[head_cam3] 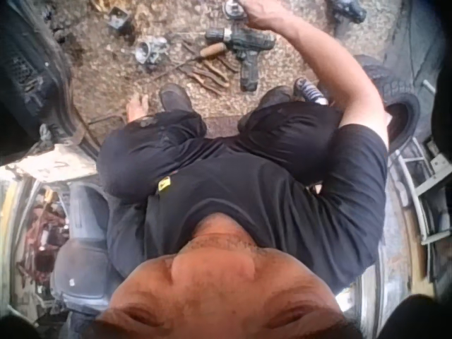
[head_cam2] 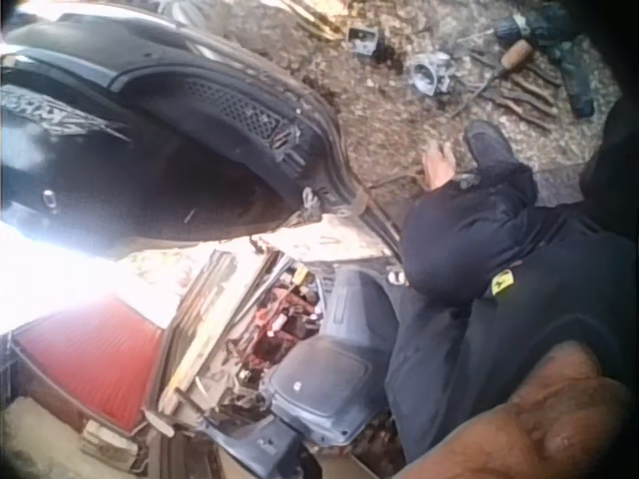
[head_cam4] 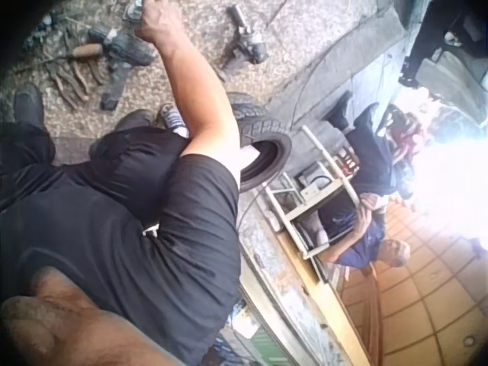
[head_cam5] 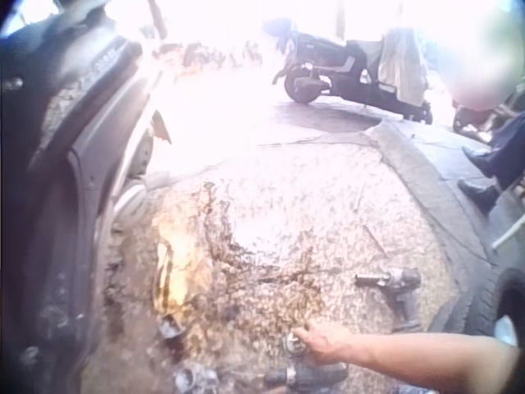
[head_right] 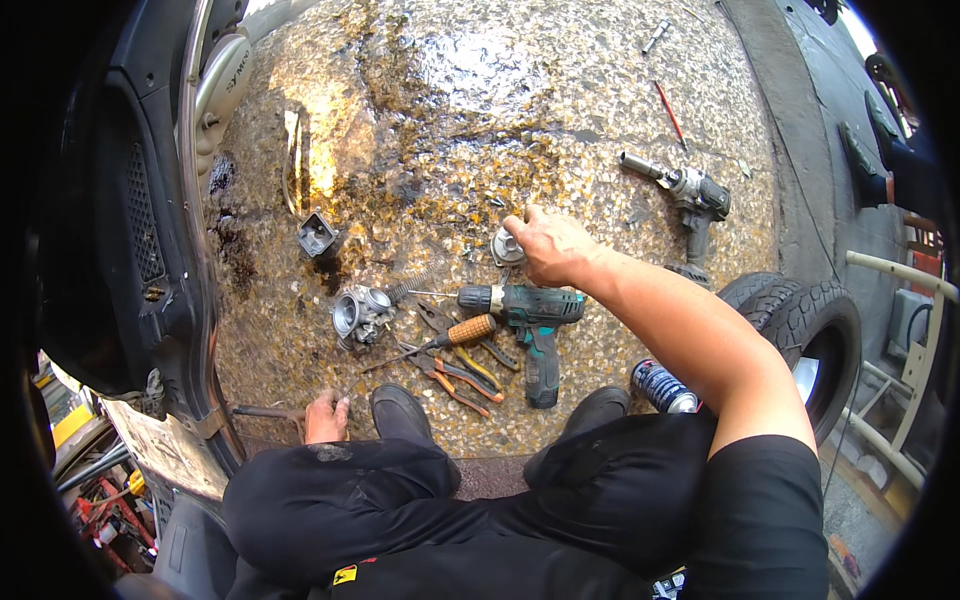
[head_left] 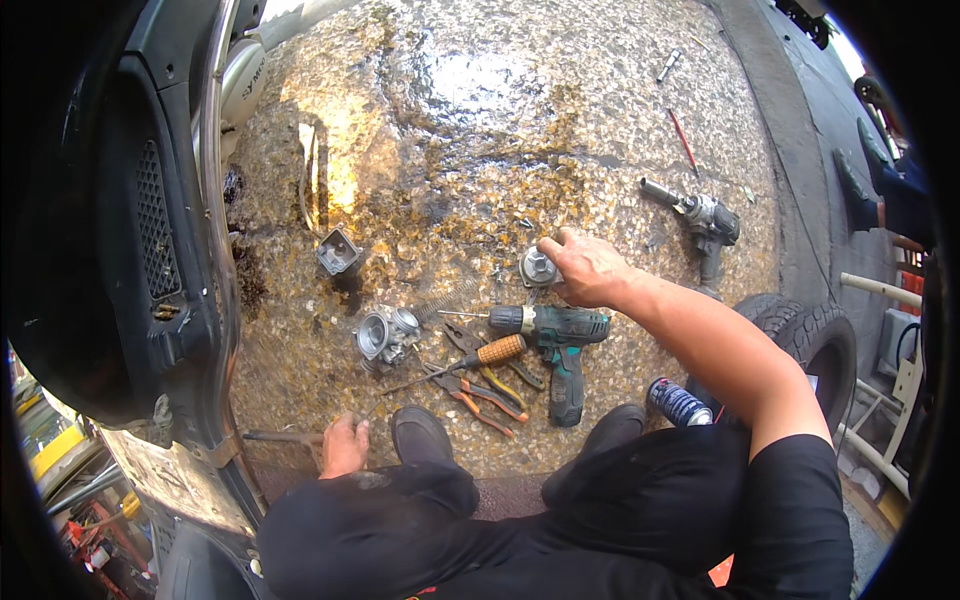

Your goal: The person cleans a scooter carburetor with spray cleaner, then uses a screwdriver and brush to remove debris from its internal passages. The person reassembles the carburetor and installs it back into the scooter.

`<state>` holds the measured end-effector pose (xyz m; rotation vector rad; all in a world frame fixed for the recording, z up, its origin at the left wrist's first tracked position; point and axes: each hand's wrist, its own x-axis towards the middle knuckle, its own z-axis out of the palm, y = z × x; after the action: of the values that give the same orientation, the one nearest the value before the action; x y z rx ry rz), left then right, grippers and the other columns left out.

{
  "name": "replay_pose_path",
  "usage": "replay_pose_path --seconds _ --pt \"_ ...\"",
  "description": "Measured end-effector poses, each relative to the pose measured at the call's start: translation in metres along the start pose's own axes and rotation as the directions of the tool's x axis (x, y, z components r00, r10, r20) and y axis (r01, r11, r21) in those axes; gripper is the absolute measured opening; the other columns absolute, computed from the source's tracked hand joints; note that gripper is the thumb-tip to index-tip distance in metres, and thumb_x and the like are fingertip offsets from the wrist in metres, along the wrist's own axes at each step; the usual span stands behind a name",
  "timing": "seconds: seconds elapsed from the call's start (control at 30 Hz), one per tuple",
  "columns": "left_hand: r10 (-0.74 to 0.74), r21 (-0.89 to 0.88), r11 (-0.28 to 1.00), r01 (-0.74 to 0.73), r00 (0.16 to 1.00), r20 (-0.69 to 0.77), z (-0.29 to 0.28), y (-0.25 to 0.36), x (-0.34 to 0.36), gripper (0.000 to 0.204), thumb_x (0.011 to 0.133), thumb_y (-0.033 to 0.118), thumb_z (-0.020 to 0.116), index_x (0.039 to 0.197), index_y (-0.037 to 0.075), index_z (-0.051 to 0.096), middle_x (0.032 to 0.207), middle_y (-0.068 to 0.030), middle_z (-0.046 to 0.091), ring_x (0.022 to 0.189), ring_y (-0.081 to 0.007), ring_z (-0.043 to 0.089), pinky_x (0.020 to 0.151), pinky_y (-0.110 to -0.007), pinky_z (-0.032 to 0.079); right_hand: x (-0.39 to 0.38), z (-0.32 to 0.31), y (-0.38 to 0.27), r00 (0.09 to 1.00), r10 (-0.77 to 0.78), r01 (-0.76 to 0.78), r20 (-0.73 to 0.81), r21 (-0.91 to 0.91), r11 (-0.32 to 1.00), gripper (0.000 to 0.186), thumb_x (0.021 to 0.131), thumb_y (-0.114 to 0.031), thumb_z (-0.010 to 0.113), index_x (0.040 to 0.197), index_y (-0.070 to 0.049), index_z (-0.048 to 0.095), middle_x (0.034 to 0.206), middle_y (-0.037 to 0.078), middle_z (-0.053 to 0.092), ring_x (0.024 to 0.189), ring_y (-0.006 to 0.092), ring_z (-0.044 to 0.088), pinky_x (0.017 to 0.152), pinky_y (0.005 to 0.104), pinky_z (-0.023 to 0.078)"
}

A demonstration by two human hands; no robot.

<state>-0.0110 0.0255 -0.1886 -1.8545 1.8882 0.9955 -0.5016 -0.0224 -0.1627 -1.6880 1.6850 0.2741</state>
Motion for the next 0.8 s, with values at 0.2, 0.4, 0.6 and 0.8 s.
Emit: replay_pose_path --seconds 0.2,0.4,0.6,0.8 --pt "0.042 0.030 0.999 -0.042 0.999 -0.008 0.002 0.005 -0.002 0.019 0.088 0.018 0.063 0.093 0.000 0.061 0.093 -0.0262 0.063 0.092 -0.0470 0.059 0.079 -0.052 0.046 0.024 0.016 -0.003 0.996 -0.092 0.093 0.016 -0.130 0.987 0.052 0.081 -0.011 0.062 0.131 -0.009 0.050 0.112 0.024 0.053 0.097 0.0384 0.063 0.085 0.0450 0.053" --pt "0.066 0.018 0.998 -0.065 0.991 -0.112 -0.009 0.021 0.000 0.015 0.086 0.013 0.064 0.092 0.000 0.063 0.088 -0.0211 0.066 0.085 -0.0395 0.065 0.076 -0.047 0.050 0.007 -0.017 0.035 0.979 0.181 -0.169 -0.097 0.120 0.978 0.059 0.075 -0.020 0.077 0.125 -0.008 0.049 0.115 0.020 0.056 0.103 0.0344 0.061 0.091 0.0435 0.050" --pt "0.166 -0.319 0.934 -0.164 0.986 -0.022 -0.084 0.117 0.038 0.016 0.087 0.015 0.064 0.092 -0.001 0.064 0.078 -0.0091 0.068 0.071 -0.0155 0.064 0.068 -0.032 0.053 -0.022 -0.031 0.056 0.961 0.253 -0.204 -0.110 0.334 0.920 0.057 0.072 -0.027 0.077 0.116 0.000 0.053 0.103 0.021 0.065 0.095 0.0318 0.065 0.087 0.0408 0.052" --pt "0.509 -0.187 0.860 -0.475 0.771 0.383 -0.126 0.264 0.058 0.063 0.078 0.032 0.078 0.125 -0.002 0.053 0.115 -0.0224 0.065 0.102 -0.0292 0.066 0.092 -0.039 0.052 -0.051 -0.011 -0.005 0.970 -0.101 -0.170 0.219 0.918 0.358 0.051 0.084 -0.025 0.074 0.118 0.003 0.050 0.094 0.013 0.062 0.074 0.0174 0.064 0.058 0.0306 0.054"
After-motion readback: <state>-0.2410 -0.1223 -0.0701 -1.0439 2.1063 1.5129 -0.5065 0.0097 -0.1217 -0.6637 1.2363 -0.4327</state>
